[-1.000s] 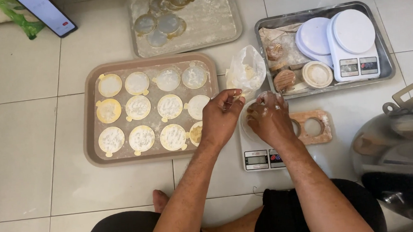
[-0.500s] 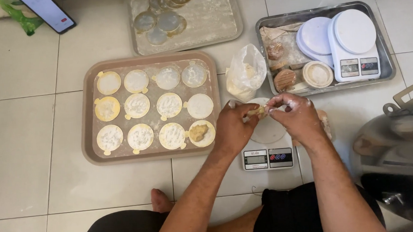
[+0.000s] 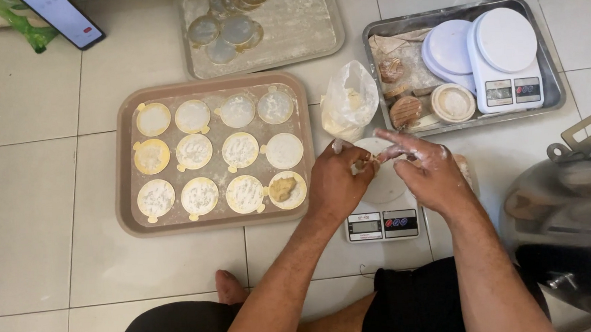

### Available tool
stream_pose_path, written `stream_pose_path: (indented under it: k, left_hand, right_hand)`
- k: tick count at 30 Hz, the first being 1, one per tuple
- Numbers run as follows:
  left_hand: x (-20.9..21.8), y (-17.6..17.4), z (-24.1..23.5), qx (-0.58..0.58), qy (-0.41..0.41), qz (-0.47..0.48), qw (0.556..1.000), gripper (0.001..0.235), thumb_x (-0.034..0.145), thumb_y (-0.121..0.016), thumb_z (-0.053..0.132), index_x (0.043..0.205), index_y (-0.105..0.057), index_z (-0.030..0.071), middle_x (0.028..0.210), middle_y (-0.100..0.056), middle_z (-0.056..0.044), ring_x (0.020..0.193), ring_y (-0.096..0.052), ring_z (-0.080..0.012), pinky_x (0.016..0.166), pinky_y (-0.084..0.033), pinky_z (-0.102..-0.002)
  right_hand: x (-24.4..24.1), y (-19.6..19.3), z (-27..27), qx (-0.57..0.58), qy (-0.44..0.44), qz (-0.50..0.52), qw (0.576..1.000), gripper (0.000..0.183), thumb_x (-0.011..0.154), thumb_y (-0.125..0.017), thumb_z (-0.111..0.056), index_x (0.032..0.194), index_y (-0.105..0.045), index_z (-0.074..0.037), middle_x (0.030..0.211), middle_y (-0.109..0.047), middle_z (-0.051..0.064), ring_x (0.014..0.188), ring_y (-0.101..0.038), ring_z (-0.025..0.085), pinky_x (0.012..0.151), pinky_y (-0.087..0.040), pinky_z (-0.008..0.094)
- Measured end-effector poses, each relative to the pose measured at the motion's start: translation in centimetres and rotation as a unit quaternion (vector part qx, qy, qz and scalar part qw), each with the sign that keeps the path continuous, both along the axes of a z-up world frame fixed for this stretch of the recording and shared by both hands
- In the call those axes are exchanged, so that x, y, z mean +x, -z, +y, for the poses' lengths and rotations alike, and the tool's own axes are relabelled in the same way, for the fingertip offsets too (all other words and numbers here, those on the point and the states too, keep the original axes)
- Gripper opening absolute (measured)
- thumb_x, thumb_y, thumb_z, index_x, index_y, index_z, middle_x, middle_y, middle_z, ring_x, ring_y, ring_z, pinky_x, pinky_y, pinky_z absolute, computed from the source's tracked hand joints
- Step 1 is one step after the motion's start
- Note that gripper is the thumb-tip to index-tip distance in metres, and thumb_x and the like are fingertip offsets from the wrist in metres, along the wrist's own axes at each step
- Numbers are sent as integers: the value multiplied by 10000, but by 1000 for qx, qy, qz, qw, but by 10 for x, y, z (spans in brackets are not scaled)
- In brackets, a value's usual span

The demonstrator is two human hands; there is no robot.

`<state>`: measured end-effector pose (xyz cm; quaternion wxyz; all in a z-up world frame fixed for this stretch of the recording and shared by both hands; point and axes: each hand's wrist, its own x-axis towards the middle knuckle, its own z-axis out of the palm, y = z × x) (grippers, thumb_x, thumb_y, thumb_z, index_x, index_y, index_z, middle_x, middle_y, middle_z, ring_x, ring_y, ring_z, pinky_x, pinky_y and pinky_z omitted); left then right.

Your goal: The person scoops dough from a large metal bowl, weighs portions on a digital scale, and places them into a tray of circular molds. The person repeats this process for multiple portions.

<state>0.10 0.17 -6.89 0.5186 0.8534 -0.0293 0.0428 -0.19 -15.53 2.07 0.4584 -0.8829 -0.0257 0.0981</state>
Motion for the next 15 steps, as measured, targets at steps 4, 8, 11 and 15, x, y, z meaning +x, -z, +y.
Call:
stream_pose_path:
  k: [4, 8, 11, 15]
  left_hand:
    - [4, -7, 5, -63, -1, 20, 998, 128, 842, -747, 166, 957, -794, 133, 864, -658, -123, 887, -733, -307, 747, -604, -404]
    - [12, -9, 9, -130, -3, 73, 989, 88, 837, -772, 195, 918, -786, 164, 823, -732, -32, 900, -730, -174, 828, -568, -320]
    - [14, -10, 14, -173, -13, 93, 980, 81, 846, -765, 177, 923, -784, 161, 816, -741, -13, 882, -704, -117, 838, -552, -281]
    - [15, -18, 19, -248, -26, 106, 962, 98, 848, -763, 150, 941, -792, 139, 770, -702, -17, 816, -628, -67, 789, -553, -264]
  right_hand:
    - [10, 22, -10, -74, 1, 6, 997, 683, 793, -552, -48, 1461, -618, -176, 1164, -753, 141, 1227, -624, 359, 1058, -445, 499]
    - [17, 46, -9, 8, -38, -30, 999, 496, 782, -704, -43, 1277, -698, -51, 1324, -664, 208, 1292, -582, 405, 1075, -453, 506]
    - [20, 65, -11, 42, -42, -57, 997, 339, 793, -741, -39, 1132, -734, -22, 1270, -689, 202, 1254, -615, 393, 1054, -477, 496]
    - [18, 75, -13, 125, -32, -50, 990, 171, 862, -745, -104, 1012, -712, -30, 1202, -716, 210, 1201, -654, 374, 1043, -490, 511]
